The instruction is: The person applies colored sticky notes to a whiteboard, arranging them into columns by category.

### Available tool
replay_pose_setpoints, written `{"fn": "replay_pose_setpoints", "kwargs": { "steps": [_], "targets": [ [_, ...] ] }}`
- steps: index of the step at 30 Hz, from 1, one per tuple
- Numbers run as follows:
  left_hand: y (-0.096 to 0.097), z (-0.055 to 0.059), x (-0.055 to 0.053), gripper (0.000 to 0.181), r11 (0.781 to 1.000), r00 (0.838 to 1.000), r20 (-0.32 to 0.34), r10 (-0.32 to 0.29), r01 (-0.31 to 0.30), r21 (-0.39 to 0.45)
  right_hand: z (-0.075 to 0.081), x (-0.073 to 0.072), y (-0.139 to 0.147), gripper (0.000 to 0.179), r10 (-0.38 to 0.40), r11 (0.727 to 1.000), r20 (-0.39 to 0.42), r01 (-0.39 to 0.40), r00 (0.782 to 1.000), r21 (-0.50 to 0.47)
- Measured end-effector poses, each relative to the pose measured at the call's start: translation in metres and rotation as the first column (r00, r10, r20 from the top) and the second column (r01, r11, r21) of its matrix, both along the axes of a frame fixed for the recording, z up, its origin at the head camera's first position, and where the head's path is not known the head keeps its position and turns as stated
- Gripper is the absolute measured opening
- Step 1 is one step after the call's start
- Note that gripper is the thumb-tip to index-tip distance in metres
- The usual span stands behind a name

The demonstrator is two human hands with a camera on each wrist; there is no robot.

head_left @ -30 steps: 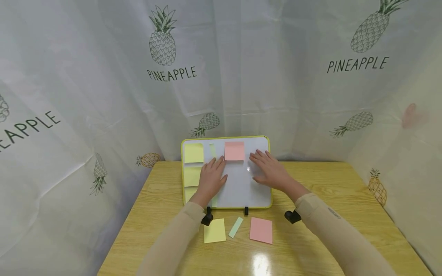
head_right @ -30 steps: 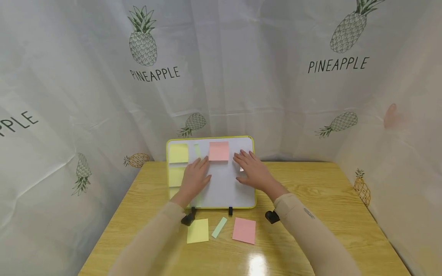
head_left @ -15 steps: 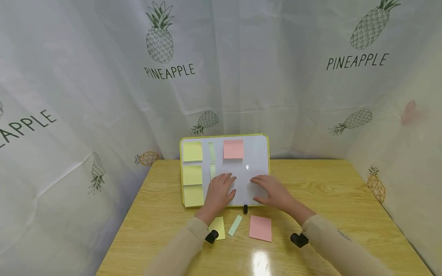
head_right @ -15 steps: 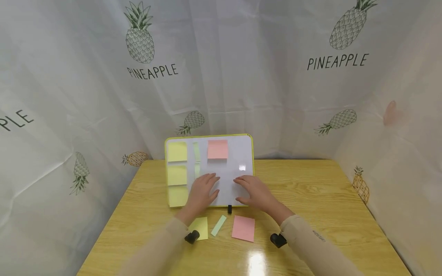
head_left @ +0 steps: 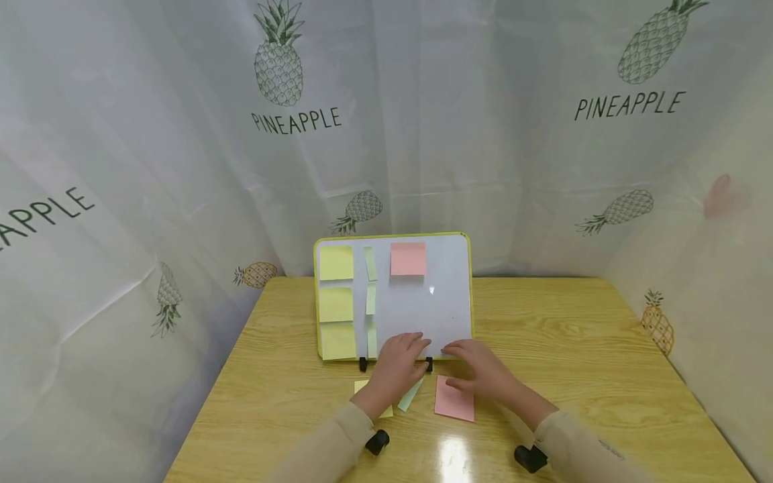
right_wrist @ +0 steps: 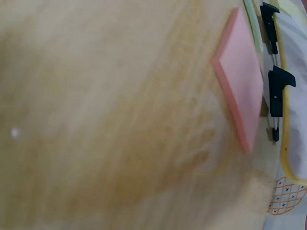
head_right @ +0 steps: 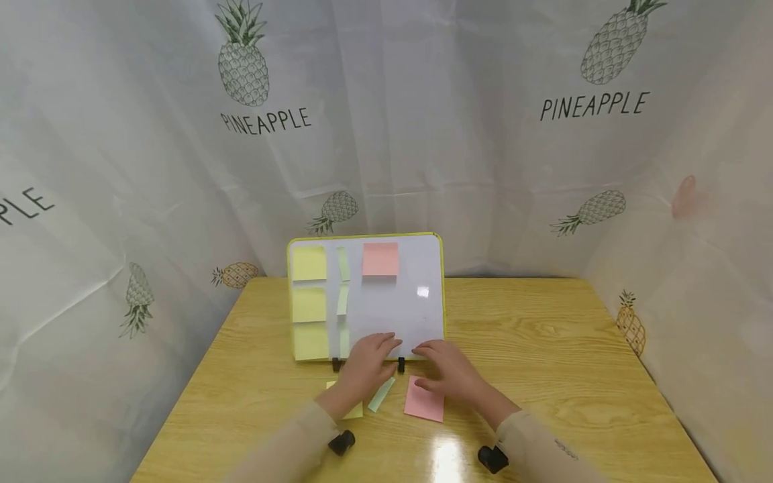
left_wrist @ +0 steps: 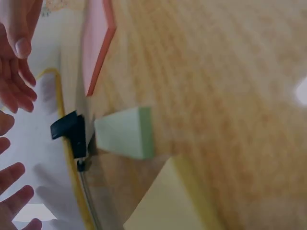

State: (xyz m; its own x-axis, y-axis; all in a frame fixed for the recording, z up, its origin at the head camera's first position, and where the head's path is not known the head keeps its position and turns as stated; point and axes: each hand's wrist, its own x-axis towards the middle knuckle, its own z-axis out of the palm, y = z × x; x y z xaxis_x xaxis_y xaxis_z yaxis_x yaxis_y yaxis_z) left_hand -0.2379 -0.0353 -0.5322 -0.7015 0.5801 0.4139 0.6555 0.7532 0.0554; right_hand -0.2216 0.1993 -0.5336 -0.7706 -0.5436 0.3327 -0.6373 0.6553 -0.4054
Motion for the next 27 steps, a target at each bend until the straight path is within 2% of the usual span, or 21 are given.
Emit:
{"fn": "replay_pose_setpoints", "kwargs": {
  "steps": [5, 10, 13, 18, 22, 27],
  "targets": [
    [0.004, -0.010, 0.011, 0.044, 0.999, 0.997, 0.080, -0.010, 0.013, -0.033, -0.016, 0.008, 0.004, 0.050, -0.009, 1.000, -0.006, 0.009, 1.000, -0.009],
    [0.007, -0.019, 0.019, 0.036, 1.000, 0.979, 0.204, -0.019, 0.020, -0.004, -0.028, 0.015, 0.007, 0.046, -0.001, 1.000, 0.016, 0.001, 1.000, -0.002],
    [0.009, -0.023, 0.022, 0.027, 0.999, 0.957, 0.290, -0.028, 0.021, 0.026, -0.031, 0.018, 0.007, 0.042, 0.017, 1.000, 0.045, -0.016, 0.999, -0.022],
    [0.010, -0.027, 0.023, 0.027, 0.993, 0.899, 0.427, -0.093, 0.055, 0.101, -0.036, 0.021, 0.006, 0.046, 0.088, 0.994, 0.077, -0.082, 0.993, -0.076],
    [0.010, -0.031, 0.023, 0.028, 0.990, 0.861, 0.493, -0.122, 0.071, 0.121, -0.041, 0.022, 0.006, 0.050, 0.112, 0.992, 0.066, -0.108, 0.992, -0.059],
    [0.013, -0.036, 0.026, 0.031, 0.992, 0.844, 0.527, -0.104, 0.049, 0.116, -0.046, 0.024, 0.002, 0.052, 0.091, 0.996, 0.044, -0.090, 0.995, -0.028]
  ]
}}
